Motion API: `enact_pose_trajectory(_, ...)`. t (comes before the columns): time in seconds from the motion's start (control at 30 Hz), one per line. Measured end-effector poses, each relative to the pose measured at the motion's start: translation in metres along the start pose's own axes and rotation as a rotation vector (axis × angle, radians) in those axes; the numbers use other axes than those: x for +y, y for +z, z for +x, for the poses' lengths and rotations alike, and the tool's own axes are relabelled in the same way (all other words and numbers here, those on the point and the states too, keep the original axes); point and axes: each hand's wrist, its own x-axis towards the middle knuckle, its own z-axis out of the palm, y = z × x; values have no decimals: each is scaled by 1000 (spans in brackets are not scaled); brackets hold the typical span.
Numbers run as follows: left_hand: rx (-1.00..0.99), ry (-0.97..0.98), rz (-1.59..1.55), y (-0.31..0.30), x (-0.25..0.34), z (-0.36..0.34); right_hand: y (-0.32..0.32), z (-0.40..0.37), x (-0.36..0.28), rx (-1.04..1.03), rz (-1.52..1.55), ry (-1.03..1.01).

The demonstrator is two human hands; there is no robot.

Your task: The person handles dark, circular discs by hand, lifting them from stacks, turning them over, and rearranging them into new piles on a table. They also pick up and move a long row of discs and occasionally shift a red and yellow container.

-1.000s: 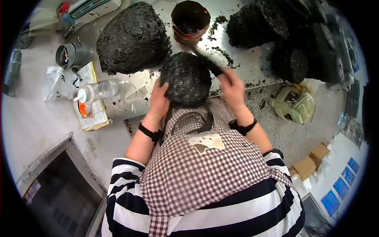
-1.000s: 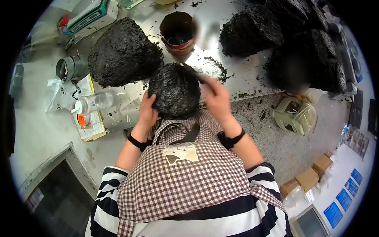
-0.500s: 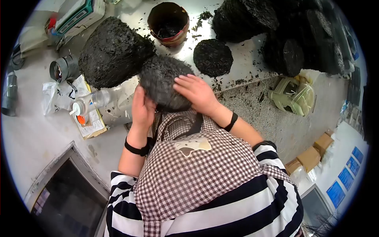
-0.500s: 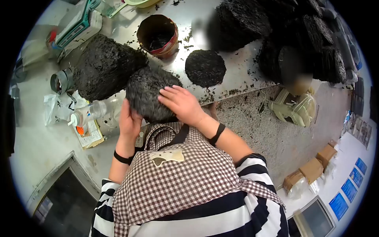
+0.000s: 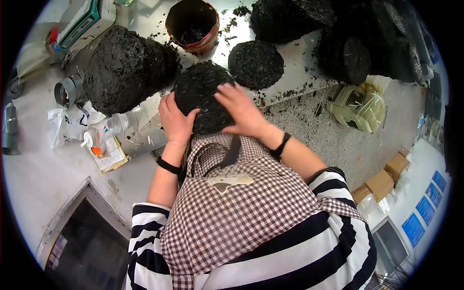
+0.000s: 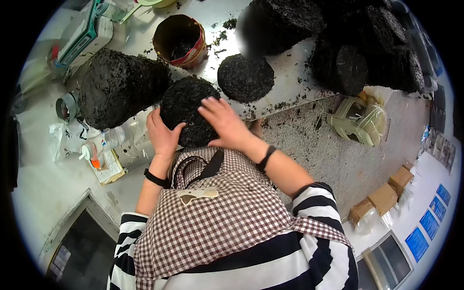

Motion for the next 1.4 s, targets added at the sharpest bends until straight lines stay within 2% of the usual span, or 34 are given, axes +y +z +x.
enact_pose_trajectory(0.03, 2, 4, -74, -2, 4, 3, 11, 2, -5, -24, -34, -9)
enact_pose_trajectory(0.07, -79, -120, -235, -7, 9, 6, 16, 2, -9, 8, -48, -18)
enact_pose_trajectory(0.17, -138, -344, -955, -3, -3, 14, 16, 3, -6, 117, -95, -77)
enact_pose_trajectory(0.2, -273, -468, -1167, -18, 6, 19, 15, 1, -3, 152, -110, -100)
enact_pose_trajectory(0.23, -288, -473, -1256, -21, 6, 20, 0, 2, -7, 280, 12, -106)
enact_pose_trajectory(0.3, -296, -487, -1432, -29, -4, 18, -20, -8, 0, 579, 229, 15)
enact_pose_trajectory(0.33, -157, -391, -1165, -17, -12, 13, -31, -10, -1, 695, 304, 141)
enact_pose_trajectory(0.37, -46, -259, -750, -4, -27, 6, -40, -13, 0, 811, 379, 273)
enact_pose_trajectory(0.43, 43, -14, -6, -1, -28, -4, -54, -20, 21, 833, 398, 51)
enact_pose_trajectory(0.47, -10, -22, 21, 0, -27, -6, -56, -22, 26, 834, 321, 72)
enact_pose_trajectory(0.53, -120, -38, 73, 1, -23, -8, -69, -24, 19, 815, -23, -49)
enact_pose_trajectory(0.6, -87, -4, 110, -1, -17, -7, -84, -29, 12, 757, -358, -150)
enact_pose_trajectory(0.7, -65, -17, 97, 2, -11, -9, -80, -40, 10, 765, -531, -241)
enact_pose_trajectory(0.73, -82, -47, 75, 2, -10, -8, -83, -42, 8, 769, -505, -254)
enact_pose_trajectory(0.83, -136, -140, -6, 4, -4, -1, -84, -42, 9, 858, -159, -76)
enact_pose_trajectory(0.87, -151, -176, -31, 3, -2, 2, -77, -41, 21, 953, 68, 53)
enact_pose_trajectory(0.9, -166, -214, -52, 2, -2, 5, -71, -39, 18, 1043, 233, 506)
enact_pose_trajectory(0.97, -138, -213, -120, 0, 2, 9, -67, -31, 73, 1060, 493, 562)
enact_pose_trajectory(1.03, -114, -176, -125, -8, 3, 9, -36, -31, 134, 875, 158, 757)
enact_pose_trajectory(1.07, -118, -209, -198, -12, 2, 8, -33, -30, 129, 708, -90, 852)
enact_pose_trajectory(1.1, -111, -240, -277, -14, 2, 10, -35, -26, 102, 646, -6, 640)
enact_pose_trajectory(1.13, -106, -274, -355, -14, 2, 12, -36, -15, 73, 470, 132, 457)
enact_pose_trajectory(1.17, -91, -289, -455, -13, -1, 13, -32, -5, 46, 286, 70, 172)
enact_pose_trajectory(1.23, -60, -307, -670, -7, -9, 22, -10, 10, -9, 69, -52, 13)
enact_pose_trajectory(1.27, -94, -344, -698, -12, -3, 26, 1, 17, -19, 41, -34, -28)
enact_pose_trajectory(1.37, -182, -613, -1025, -24, 17, 34, 13, 24, -17, 127, 157, 67)
enact_pose_trajectory(1.4, -209, -651, -1122, -31, 26, 34, 12, 25, -7, 176, 198, 22)
